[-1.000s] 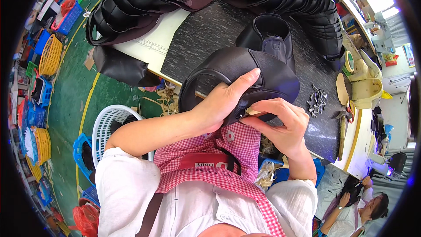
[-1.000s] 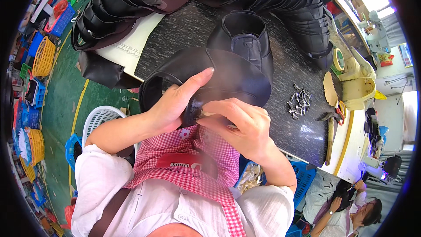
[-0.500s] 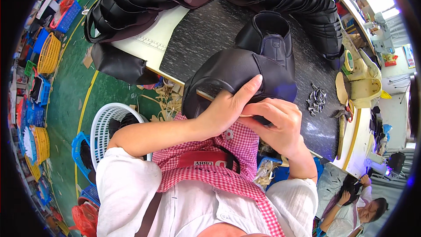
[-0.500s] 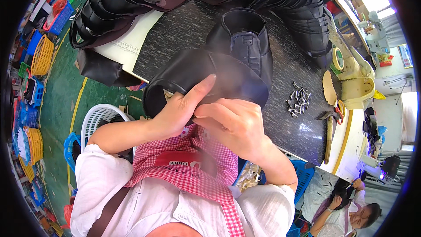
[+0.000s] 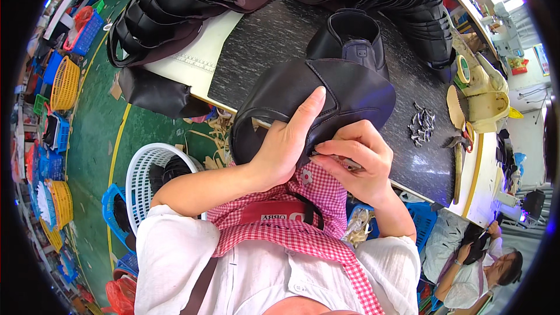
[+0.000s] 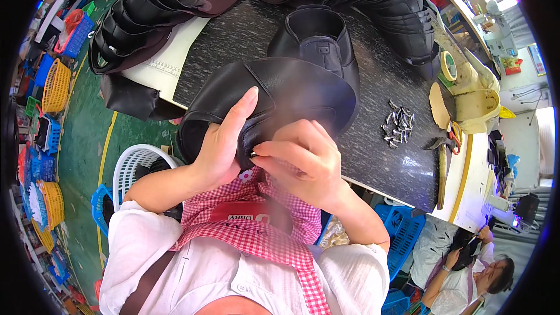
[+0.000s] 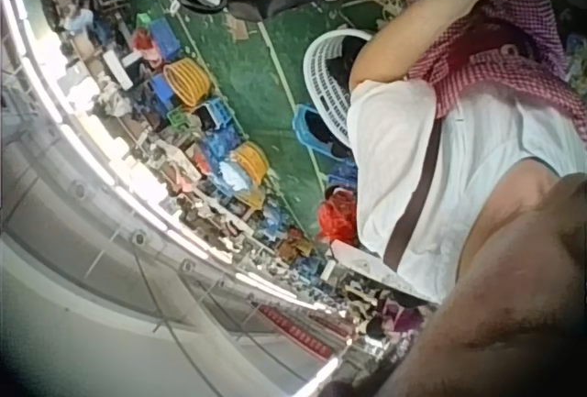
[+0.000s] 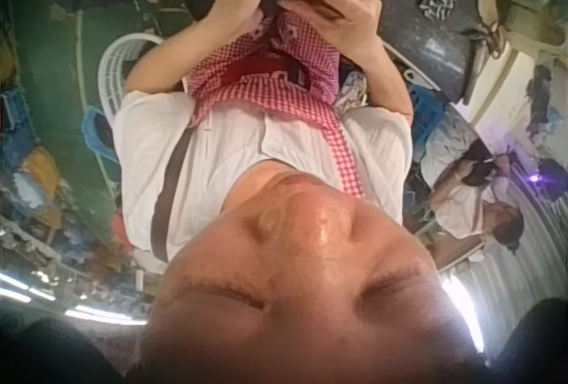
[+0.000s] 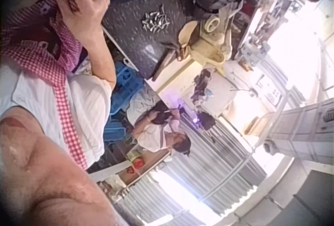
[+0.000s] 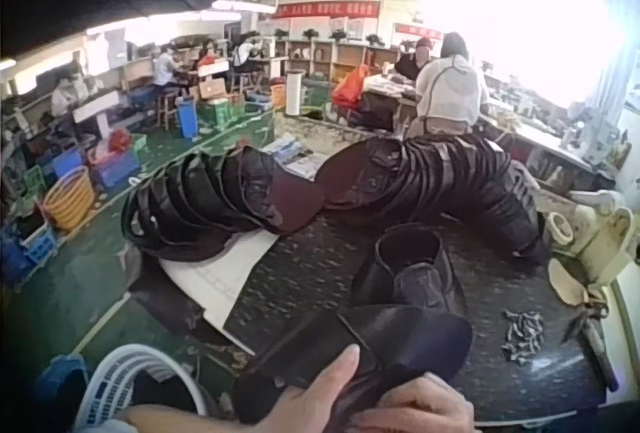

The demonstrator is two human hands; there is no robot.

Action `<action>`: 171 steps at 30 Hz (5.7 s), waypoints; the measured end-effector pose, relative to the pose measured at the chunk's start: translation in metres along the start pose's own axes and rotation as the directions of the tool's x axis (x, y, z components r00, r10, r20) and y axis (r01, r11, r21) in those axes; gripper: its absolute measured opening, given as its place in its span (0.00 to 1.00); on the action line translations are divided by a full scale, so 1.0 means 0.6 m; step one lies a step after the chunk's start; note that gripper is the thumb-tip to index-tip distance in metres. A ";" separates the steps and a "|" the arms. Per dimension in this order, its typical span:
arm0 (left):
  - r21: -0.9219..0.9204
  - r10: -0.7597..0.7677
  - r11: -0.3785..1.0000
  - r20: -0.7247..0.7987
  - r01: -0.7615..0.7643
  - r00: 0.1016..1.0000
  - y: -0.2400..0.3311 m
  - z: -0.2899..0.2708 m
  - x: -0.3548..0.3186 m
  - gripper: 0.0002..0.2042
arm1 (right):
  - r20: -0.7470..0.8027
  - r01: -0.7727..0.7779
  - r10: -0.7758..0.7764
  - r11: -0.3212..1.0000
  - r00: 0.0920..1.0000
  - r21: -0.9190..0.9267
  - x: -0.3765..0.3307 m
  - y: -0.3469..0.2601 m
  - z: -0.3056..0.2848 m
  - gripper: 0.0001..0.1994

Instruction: Manually assembling leather shoe upper parts using nails and a hammer at a factory workbench.

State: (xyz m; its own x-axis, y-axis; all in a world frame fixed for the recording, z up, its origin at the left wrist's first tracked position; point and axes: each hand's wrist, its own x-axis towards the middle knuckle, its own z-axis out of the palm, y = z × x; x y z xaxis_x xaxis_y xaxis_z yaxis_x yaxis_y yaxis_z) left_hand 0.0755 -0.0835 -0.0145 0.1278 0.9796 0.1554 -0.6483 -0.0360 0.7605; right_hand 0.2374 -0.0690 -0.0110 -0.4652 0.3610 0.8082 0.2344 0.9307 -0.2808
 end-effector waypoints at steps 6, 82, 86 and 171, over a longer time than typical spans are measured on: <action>0.211 0.182 0.959 0.061 -0.191 0.981 -0.011 0.001 -0.004 0.19 | 0.031 0.009 -0.008 1.000 0.999 -0.029 -0.001 -0.003 -0.007 0.14; 0.873 0.317 -0.262 0.480 -0.411 0.818 0.103 -0.108 0.202 0.10 | 0.443 0.515 -0.268 0.526 0.856 -0.677 0.074 0.178 0.099 0.08; 0.850 0.300 -0.321 0.511 -0.419 0.806 0.109 -0.106 0.202 0.10 | 0.487 0.503 -0.197 0.573 0.851 -0.647 0.088 0.171 0.089 0.09; 0.540 0.547 -0.833 0.776 0.116 0.314 0.281 -0.120 0.395 0.22 | -0.826 -0.860 0.355 -0.103 0.438 -0.500 -0.351 0.186 -0.463 0.16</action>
State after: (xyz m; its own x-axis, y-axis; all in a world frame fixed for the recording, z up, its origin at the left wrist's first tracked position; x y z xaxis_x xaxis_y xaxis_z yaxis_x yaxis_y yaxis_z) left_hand -0.0577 0.1566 0.1050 0.2682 0.1339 0.9540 0.9607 0.0368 -0.2752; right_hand 0.5984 -0.0574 -0.0688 0.5847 0.4397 0.6818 0.8026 -0.4358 -0.4073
